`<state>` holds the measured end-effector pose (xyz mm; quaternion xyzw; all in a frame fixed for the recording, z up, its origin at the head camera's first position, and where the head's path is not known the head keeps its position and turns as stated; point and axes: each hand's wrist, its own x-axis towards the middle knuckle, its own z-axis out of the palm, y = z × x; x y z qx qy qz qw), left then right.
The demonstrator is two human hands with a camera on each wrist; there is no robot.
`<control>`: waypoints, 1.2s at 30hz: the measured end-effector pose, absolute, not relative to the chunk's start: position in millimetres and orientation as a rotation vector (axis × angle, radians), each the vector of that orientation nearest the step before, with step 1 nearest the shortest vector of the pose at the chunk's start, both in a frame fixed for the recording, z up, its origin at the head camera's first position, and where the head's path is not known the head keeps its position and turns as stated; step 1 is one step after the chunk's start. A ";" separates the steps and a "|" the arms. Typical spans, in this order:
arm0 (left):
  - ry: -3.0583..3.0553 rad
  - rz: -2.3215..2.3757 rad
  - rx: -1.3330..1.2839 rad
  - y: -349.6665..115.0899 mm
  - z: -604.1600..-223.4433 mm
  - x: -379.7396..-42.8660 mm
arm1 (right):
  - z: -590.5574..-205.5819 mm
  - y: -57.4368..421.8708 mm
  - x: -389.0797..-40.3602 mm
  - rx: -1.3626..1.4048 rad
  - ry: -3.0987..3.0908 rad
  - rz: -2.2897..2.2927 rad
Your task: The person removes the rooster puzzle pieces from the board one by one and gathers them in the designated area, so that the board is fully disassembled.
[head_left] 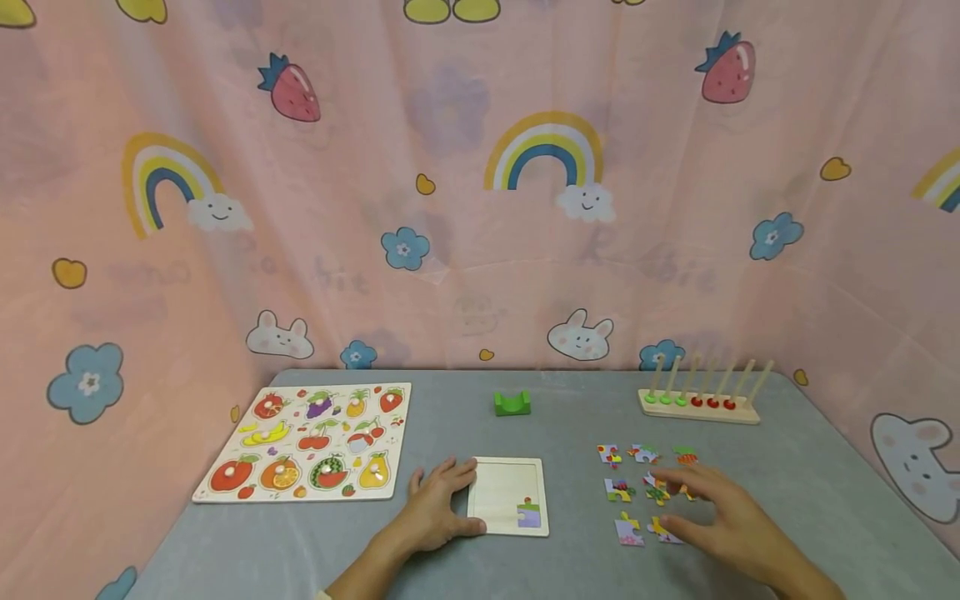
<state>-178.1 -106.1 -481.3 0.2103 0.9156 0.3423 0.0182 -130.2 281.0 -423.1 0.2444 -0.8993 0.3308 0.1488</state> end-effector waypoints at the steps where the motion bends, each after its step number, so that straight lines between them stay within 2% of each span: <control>1: 2.844 1.063 0.653 -106.1 -480.9 -178.0 | -421.6 279.1 -130.1 0.715 -2.575 0.956; 14: 2.844 1.060 0.658 -106.2 -481.4 -178.5 | -411.8 259.2 -132.4 0.763 -2.518 0.965; 25: 2.842 1.051 0.644 -105.4 -479.4 -178.2 | -405.9 239.0 -137.0 0.936 -2.368 1.013; 36: 2.835 1.052 0.629 -105.5 -478.4 -177.8 | -399.0 214.5 -137.4 0.922 -2.421 1.068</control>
